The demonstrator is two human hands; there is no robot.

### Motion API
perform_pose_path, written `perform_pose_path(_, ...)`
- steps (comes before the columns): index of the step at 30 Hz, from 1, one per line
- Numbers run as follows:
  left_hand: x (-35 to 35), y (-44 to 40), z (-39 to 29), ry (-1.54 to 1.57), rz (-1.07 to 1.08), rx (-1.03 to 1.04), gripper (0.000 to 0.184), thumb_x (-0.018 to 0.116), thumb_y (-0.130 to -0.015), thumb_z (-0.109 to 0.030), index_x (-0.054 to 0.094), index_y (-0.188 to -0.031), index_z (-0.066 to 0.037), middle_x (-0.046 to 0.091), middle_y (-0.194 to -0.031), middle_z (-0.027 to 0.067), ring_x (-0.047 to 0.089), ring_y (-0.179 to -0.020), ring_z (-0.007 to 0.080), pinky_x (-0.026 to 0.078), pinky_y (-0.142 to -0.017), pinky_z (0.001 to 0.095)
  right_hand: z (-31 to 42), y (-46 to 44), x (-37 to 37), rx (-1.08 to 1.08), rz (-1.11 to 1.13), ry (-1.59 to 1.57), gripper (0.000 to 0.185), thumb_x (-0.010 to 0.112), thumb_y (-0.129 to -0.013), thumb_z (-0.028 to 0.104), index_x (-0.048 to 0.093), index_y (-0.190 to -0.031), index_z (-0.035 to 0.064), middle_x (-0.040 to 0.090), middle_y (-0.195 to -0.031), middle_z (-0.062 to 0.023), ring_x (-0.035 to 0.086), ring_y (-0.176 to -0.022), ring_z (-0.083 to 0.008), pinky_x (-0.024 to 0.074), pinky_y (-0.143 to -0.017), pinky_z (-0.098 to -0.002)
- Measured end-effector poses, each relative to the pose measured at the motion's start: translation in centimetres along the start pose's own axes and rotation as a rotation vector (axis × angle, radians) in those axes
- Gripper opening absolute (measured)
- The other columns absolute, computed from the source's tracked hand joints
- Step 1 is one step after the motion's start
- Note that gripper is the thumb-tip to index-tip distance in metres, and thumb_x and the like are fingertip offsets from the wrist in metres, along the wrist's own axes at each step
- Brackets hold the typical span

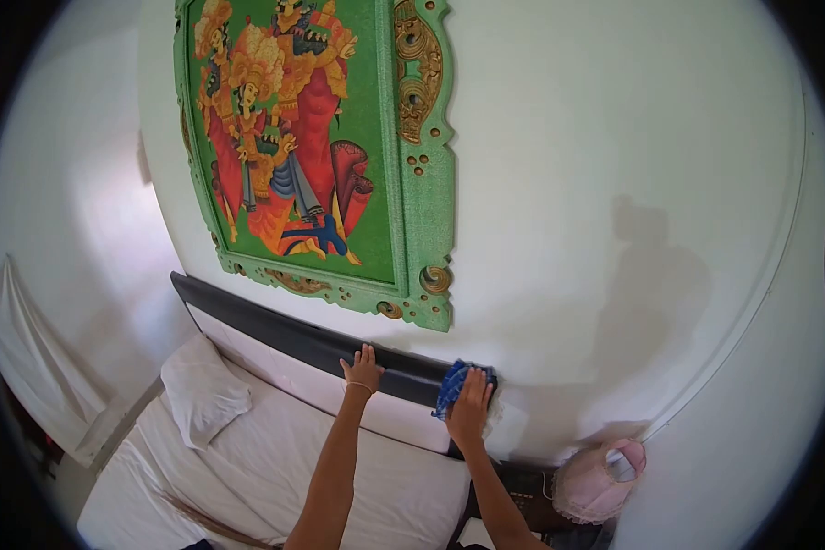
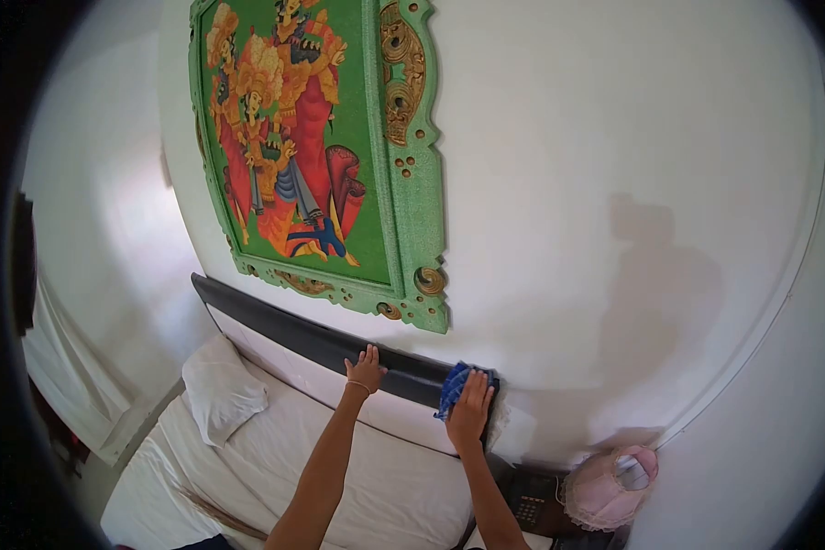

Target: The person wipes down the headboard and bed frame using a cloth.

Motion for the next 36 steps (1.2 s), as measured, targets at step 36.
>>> perform_pose_path(36,0.9,-0.7,-1.7,-0.077,0.06,-0.153,0.082,0.05,-0.096,-0.048,0.01,-0.156,-0.009,0.008,-0.165,0.0041,0.018,-0.149,0.0248,0.02,-0.109,0.0693,-4.8,1.3,-2.5,-0.22,0.056,0.032,0.093,0.073,-0.075,0.016,0.021,-0.15,-0.005,0.028,-0.153,-0.0235,0.025,-0.145,-0.0362,0.0152,-0.118,-0.0538)
Point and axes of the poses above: each hand's wrist, its own y-axis away from the middle knuckle, its own x-axis out of the palm, z = x × y, the point moved 3 cm from there along -y, towards the middle knuckle
